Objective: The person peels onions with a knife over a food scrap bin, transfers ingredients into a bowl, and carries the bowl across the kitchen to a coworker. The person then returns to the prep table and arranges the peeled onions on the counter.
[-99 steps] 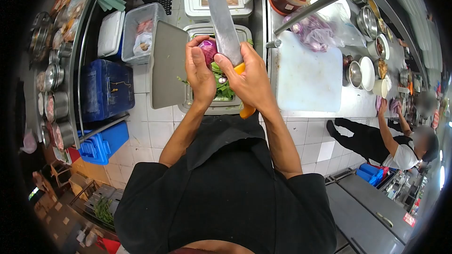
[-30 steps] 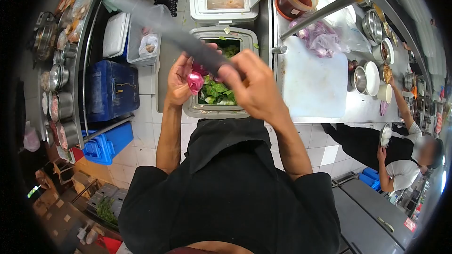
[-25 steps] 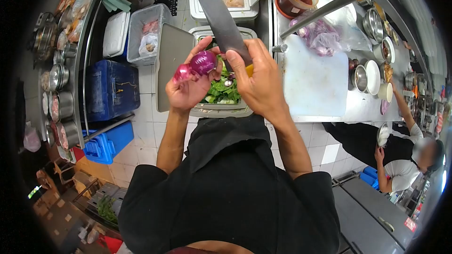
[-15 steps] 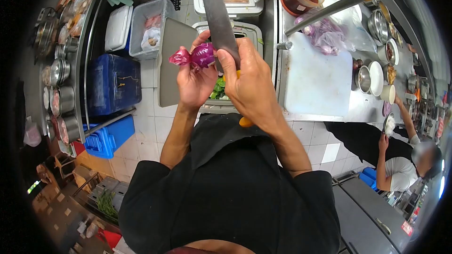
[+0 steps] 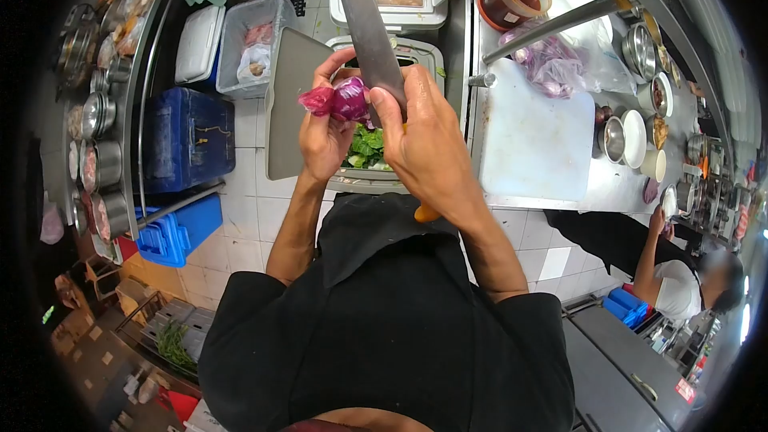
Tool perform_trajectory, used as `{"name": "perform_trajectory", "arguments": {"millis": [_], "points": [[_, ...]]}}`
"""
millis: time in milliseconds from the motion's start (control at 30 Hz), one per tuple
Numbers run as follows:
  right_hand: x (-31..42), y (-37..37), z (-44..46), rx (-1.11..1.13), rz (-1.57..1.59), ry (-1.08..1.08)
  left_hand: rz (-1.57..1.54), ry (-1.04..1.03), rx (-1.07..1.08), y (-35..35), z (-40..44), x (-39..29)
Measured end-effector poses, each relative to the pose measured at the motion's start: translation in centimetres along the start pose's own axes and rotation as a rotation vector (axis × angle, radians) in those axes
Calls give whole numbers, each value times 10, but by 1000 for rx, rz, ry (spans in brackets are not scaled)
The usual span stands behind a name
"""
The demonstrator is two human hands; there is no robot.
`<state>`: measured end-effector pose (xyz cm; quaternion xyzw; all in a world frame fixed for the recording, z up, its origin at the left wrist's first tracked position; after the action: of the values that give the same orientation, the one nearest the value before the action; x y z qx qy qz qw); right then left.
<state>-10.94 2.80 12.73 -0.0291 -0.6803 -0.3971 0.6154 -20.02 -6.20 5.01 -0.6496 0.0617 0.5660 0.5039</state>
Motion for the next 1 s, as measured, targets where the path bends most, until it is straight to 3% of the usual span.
{"name": "perform_trajectory", "arguments": {"millis": [500, 733, 900, 1000], "points": [[-8, 6, 1, 115, -42, -120, 263, 45, 86, -1, -1, -8], [-13, 4, 3, 79, -72, -77, 258, 44, 108, 0, 1, -6], [-12, 5, 6, 218, -5, -208, 273, 99, 187, 4, 3, -8], [-15, 3, 7, 220, -17, -181, 280, 103, 221, 6, 4, -8]]}}
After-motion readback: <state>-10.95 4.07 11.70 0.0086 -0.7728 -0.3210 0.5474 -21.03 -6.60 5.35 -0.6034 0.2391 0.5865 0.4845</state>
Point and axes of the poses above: each hand's wrist, its own z-axis towards the middle knuckle, its own y-axis out of the back of the hand, x = y × z, the point moved 4 cm from there along z, towards the middle knuckle, and after that the axes turned 1 degree about -z, right-handed, at the moved point
